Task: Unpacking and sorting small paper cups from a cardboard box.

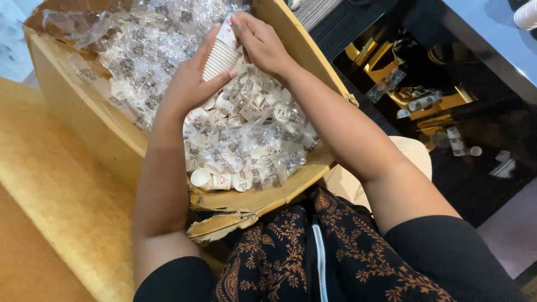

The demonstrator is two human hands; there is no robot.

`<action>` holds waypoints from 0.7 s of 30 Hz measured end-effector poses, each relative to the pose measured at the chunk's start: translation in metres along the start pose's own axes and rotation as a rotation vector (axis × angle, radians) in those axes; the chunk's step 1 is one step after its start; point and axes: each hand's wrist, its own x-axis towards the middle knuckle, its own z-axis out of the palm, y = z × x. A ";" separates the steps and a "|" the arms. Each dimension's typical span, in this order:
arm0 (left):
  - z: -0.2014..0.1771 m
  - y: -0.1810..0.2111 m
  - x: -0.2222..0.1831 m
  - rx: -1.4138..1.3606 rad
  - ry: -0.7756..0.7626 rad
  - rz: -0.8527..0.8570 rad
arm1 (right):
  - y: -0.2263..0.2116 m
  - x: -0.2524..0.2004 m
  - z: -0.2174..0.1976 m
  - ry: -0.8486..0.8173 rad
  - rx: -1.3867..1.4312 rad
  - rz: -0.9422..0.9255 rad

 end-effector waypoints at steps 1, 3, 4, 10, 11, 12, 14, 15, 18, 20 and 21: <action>0.002 0.002 0.001 -0.029 -0.009 -0.013 | 0.005 0.000 0.001 0.018 0.024 -0.002; 0.005 -0.002 -0.001 -0.061 -0.022 -0.028 | 0.011 -0.003 0.001 0.037 0.048 0.000; 0.006 -0.006 -0.002 -0.023 -0.059 0.016 | 0.012 -0.004 0.001 0.007 0.036 0.044; -0.011 0.006 -0.009 0.052 -0.095 -0.050 | 0.022 -0.006 0.013 -0.140 0.127 0.222; -0.017 0.015 -0.011 0.014 -0.056 -0.083 | 0.020 -0.008 0.016 -0.186 0.201 0.281; -0.008 -0.003 -0.010 0.011 -0.054 -0.084 | 0.016 -0.012 0.020 -0.189 0.198 0.283; 0.010 -0.038 -0.008 0.217 0.008 0.136 | 0.004 -0.017 0.028 -0.254 0.150 0.362; 0.004 -0.024 -0.010 0.215 0.007 0.135 | 0.008 -0.017 0.030 -0.255 0.149 0.365; -0.009 0.008 -0.012 0.118 -0.004 -0.021 | 0.042 -0.020 0.030 -0.057 0.058 0.248; -0.010 0.014 -0.011 0.018 0.104 -0.005 | 0.095 -0.023 0.027 0.114 -0.528 0.009; -0.009 0.014 -0.012 0.020 0.108 -0.004 | 0.098 -0.031 0.034 0.115 -0.529 0.004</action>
